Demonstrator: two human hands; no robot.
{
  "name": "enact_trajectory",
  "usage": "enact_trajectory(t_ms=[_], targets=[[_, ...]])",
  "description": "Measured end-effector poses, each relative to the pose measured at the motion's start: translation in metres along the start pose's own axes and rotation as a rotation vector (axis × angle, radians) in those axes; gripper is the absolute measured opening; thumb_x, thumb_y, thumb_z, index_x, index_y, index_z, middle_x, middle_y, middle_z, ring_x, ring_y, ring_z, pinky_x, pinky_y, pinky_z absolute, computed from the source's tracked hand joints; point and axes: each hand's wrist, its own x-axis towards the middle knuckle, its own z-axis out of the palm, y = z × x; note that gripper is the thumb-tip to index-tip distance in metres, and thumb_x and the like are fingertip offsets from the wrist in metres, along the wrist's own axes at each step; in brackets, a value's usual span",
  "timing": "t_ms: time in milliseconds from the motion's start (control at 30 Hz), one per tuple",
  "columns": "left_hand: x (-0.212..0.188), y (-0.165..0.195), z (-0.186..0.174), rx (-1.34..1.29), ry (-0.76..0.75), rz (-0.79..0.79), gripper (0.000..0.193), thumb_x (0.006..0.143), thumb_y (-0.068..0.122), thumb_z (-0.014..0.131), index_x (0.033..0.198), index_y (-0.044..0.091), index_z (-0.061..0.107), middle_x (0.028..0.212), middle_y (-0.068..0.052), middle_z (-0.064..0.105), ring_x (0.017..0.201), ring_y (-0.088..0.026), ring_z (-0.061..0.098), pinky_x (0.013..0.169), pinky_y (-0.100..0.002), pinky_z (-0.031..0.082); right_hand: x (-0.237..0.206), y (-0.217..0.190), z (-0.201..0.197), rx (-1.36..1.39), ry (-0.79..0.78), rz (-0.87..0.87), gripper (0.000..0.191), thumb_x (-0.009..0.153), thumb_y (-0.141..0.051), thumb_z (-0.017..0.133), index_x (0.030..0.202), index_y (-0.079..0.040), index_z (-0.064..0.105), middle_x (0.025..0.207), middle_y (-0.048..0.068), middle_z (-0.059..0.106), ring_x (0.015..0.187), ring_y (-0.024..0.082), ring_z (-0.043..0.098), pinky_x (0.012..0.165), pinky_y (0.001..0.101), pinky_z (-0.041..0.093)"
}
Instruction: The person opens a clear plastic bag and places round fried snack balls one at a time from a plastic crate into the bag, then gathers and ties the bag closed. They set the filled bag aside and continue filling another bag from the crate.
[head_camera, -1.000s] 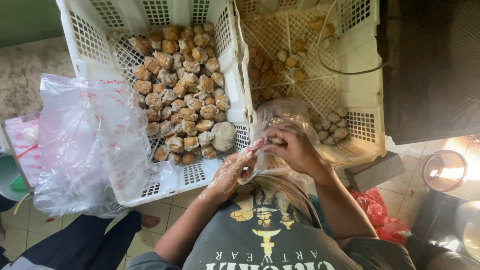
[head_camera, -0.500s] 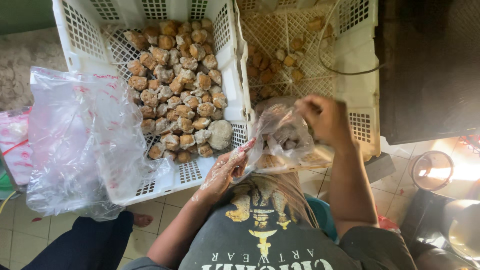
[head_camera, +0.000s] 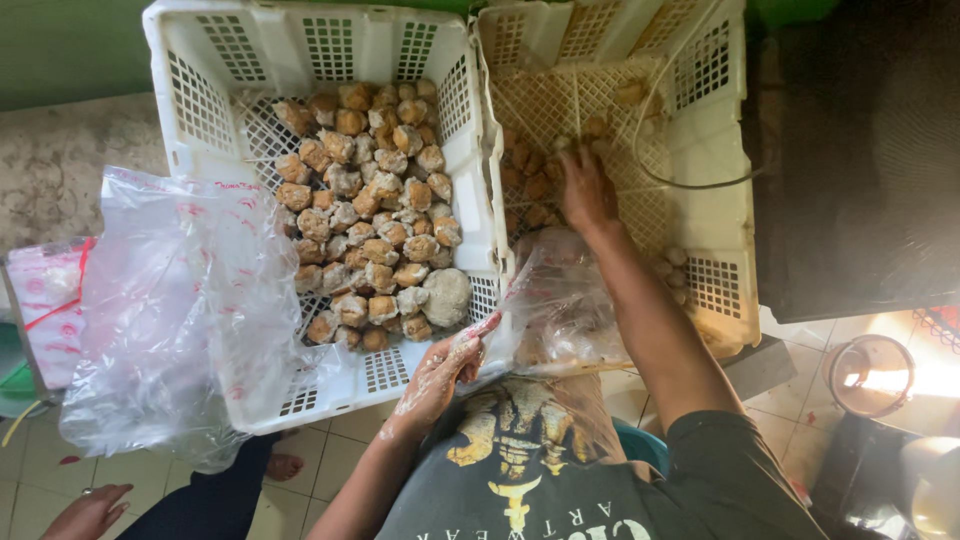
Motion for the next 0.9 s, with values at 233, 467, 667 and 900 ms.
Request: enact_trajectory(t_ms=[233,467,667,900], targets=[[0.007,-0.022,-0.010,-0.023,-0.002,-0.016,0.052,0.103,0.031,0.058,0.148,0.004,0.060,0.079,0.006,0.044,0.075,-0.009,0.039,0.067,-0.025,0.034,0.007,0.012,-0.015,0.112,-0.198,0.040,0.063,0.080,-0.001,0.072,0.140,-0.010,0.052,0.150,0.021,0.040,0.133,0.044,0.044,0.099,0.0556,0.043],[0.004,-0.026,-0.016,-0.052,0.050,-0.041,0.046,0.105,0.031,0.058,0.134,-0.004,0.065,0.083,0.005,0.052,0.077,-0.008,0.044,0.069,-0.025,0.037,0.019,0.083,-0.045,-0.145,0.246,0.151,0.067,0.095,-0.001,0.065,0.158,0.006,0.042,0.156,0.032,0.039,0.142,0.048,0.039,0.116,0.0550,0.038],[0.002,-0.017,-0.013,-0.027,0.089,-0.043,0.052,0.101,0.033,0.056,0.144,0.005,0.062,0.080,0.007,0.050,0.072,-0.007,0.042,0.064,-0.023,0.034,0.025,0.088,-0.046,-0.149,0.156,0.182,0.037,0.097,-0.012,0.067,0.127,0.001,0.050,0.136,0.029,0.052,0.129,0.045,0.049,0.106,0.0553,0.044],[0.004,-0.007,-0.010,-0.091,0.096,-0.026,0.053,0.101,0.031,0.057,0.144,0.002,0.061,0.080,0.006,0.047,0.070,-0.007,0.038,0.062,-0.023,0.030,0.046,0.040,-0.038,0.203,-0.002,0.317,0.031,0.107,-0.019,0.056,0.133,-0.004,0.052,0.105,0.023,0.063,0.088,0.040,0.064,0.073,0.0531,0.050]])
